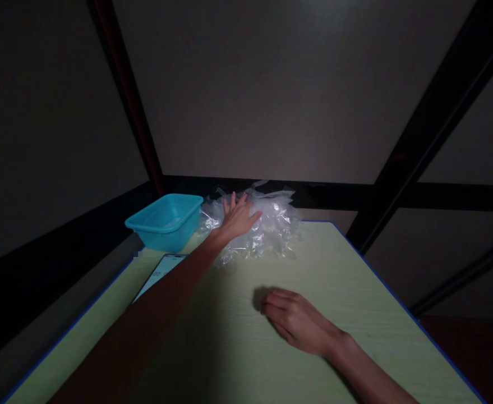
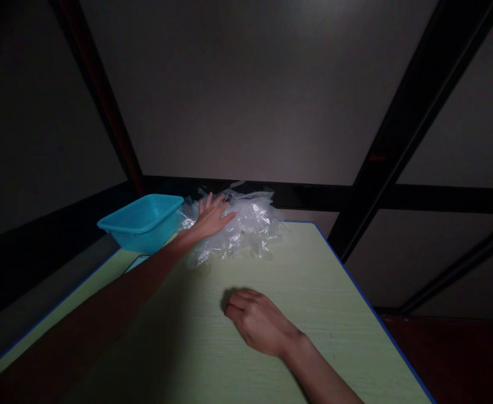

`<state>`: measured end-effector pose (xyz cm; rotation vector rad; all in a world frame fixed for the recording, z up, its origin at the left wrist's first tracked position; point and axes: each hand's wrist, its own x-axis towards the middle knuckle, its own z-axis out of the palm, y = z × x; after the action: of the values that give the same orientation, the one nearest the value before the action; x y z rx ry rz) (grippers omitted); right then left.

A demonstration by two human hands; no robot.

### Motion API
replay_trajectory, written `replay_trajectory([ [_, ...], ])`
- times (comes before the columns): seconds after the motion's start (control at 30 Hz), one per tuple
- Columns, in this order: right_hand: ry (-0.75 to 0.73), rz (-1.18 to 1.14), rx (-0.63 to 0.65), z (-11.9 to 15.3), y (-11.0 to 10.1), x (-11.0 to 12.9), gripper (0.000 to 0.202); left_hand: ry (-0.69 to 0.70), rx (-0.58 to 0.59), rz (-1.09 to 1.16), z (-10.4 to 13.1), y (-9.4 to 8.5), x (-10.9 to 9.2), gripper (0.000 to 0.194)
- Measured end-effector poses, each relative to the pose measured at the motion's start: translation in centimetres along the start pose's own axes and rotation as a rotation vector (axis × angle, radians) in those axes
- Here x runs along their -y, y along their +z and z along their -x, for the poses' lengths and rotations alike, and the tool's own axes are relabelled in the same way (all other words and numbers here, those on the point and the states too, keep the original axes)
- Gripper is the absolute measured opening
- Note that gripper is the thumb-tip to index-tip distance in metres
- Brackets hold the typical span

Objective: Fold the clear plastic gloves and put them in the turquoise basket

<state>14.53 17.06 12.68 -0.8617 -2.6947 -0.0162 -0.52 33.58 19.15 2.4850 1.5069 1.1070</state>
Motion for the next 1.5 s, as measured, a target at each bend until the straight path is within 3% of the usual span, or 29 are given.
replay_trajectory([
  [0.13,0.045,-0.093,-0.042,0.0,0.1,0.1,0.026,0.050,-0.024,-0.041,-0.1,-1.5,-1.3,0.046],
  [0.2,0.150,-0.255,-0.124,-0.1,0.1,0.0,0.024,0.214,-0.106,-0.070,1.5,-2.8,-2.5,0.047],
  [0.27,0.323,-0.525,-0.251,-0.2,0.4,-0.3,0.020,0.472,-0.113,-0.071,4.1,-3.8,-3.6,0.045],
  [0.37,0.559,-0.976,-0.425,-0.2,1.2,-1.5,0.019,0.796,0.015,-0.060,9.3,-4.4,-4.6,0.041],
  [0.47,0.622,-1.154,-0.489,0.0,2.1,-3.0,0.033,0.907,0.067,0.036,14.1,-4.1,-4.9,0.043],
  [0.5,0.624,-1.173,-0.501,0.2,2.3,-3.4,0.040,0.926,0.025,0.119,15.3,-4.0,-4.9,0.044],
  [0.57,0.629,-1.222,-0.535,0.4,2.5,-3.9,0.056,0.847,-0.042,0.330,17.1,-3.9,-4.9,0.047],
  [0.7,0.631,-1.321,-0.579,0.7,1.5,-3.8,0.092,0.338,-0.083,0.714,17.8,-4.0,-4.3,0.041],
  [0.77,0.621,-1.371,-0.563,0.6,0.6,-3.3,0.090,0.026,-0.043,0.978,17.1,-3.9,-3.8,0.037],
  [0.87,0.625,-1.428,-0.540,0.4,-0.9,-2.5,0.073,-0.428,0.020,1.287,15.9,-3.5,-3.2,0.048],
  [0.97,0.719,-1.434,-0.576,0.2,-1.8,-2.2,0.063,-0.682,0.092,1.430,15.5,-3.0,-2.6,0.055],
  [1.2,1.094,-1.342,-0.551,0.4,-1.8,-3.4,0.066,-0.857,0.283,1.564,15.7,-1.3,-0.7,0.052],
  [1.33,1.099,-1.248,-0.505,0.8,-1.0,-3.9,0.063,-0.846,0.293,1.559,15.4,-0.4,0.2,0.051],
  [1.43,1.074,-1.180,-0.461,1.0,-0.6,-4.2,0.060,-0.846,0.285,1.446,15.3,-0.4,0.1,0.049],
  [1.5,1.056,-1.121,-0.441,1.3,-0.5,-4.5,0.058,-0.821,0.341,1.292,15.5,-0.5,-0.2,0.053],
])
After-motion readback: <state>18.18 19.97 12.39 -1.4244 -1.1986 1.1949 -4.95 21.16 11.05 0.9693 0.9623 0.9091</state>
